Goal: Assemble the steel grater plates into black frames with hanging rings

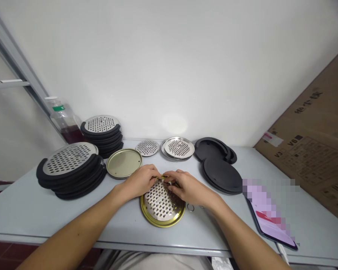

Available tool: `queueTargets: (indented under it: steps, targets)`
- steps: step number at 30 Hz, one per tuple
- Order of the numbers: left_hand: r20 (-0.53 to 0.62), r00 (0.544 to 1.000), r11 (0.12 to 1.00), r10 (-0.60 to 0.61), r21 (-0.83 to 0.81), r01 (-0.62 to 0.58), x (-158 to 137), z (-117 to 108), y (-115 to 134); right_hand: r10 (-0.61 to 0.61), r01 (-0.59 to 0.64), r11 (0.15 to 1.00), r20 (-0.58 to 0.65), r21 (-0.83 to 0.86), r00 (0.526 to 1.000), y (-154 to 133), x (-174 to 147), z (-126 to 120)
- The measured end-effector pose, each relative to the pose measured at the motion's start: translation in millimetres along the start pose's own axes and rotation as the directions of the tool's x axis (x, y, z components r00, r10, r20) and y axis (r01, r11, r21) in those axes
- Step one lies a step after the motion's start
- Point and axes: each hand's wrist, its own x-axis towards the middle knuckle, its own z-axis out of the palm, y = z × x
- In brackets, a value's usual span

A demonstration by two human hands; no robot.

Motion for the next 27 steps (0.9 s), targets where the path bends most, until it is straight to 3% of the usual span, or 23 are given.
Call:
queueTargets:
  steps: [10,17,27]
  targets:
    - [0.03,0.999,0.999,0.032,-0.019,-0.032,-1.0,-0.2,-3.3,0.003,-0.003,0.998,0.001,-0.066,1.0,0.6,0.6,0.9]
    - [0.036,0.997,0.998,0.062,-0.003,-0.062,-0.5,0.0,-3.1,0.077,-0.076,0.997,0.015,-0.03,0.997,0.0,0.7,0.7]
    - [0.067,0.994,0.996,0.085,0.034,-0.088,1.4,0.5,-4.4,0.076,-0.076,0.996,0.009,-0.036,0.997,0.5,0.4,0.3]
